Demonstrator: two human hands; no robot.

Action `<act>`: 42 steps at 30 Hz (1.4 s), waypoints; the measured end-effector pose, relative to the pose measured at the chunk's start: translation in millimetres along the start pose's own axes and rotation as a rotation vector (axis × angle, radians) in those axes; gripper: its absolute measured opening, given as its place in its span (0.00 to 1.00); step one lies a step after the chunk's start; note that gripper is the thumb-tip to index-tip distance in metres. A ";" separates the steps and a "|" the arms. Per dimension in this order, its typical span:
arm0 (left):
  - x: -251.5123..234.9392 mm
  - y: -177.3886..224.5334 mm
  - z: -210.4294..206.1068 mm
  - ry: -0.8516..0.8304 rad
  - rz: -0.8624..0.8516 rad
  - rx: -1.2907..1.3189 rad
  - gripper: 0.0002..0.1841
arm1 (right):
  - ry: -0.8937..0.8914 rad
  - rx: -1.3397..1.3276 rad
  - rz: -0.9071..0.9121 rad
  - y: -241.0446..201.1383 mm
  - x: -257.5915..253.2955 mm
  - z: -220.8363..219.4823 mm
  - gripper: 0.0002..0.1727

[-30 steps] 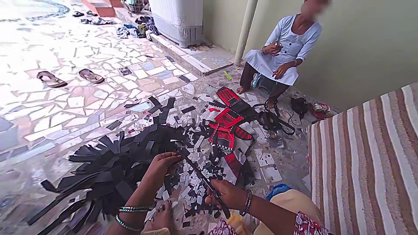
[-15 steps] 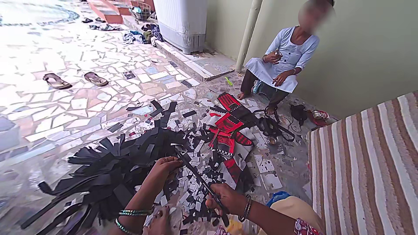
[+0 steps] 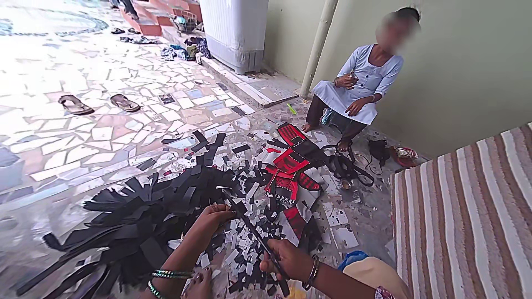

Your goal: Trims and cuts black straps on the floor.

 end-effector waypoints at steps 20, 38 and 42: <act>-1.4 -4.2 -0.9 -0.070 0.024 -0.016 0.14 | -0.005 0.007 -0.050 -0.4 1.4 -5.4 0.32; 1.1 -0.5 -10.6 -0.073 0.038 0.122 0.09 | 0.150 -0.236 -0.082 -5.3 -1.6 7.9 0.27; 7.9 4.1 -5.6 -0.030 0.063 0.139 0.07 | 0.160 -0.272 -0.104 -17.0 4.0 4.1 0.22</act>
Point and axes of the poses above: each hand's wrist, its own x-axis away from the middle knuckle, its own z-axis out of the back of the hand, y = z × x, the point moved 1 cm from there along -x, towards the middle knuckle, and after that the axes turned 12 degrees about y, right-handed, at the moved point
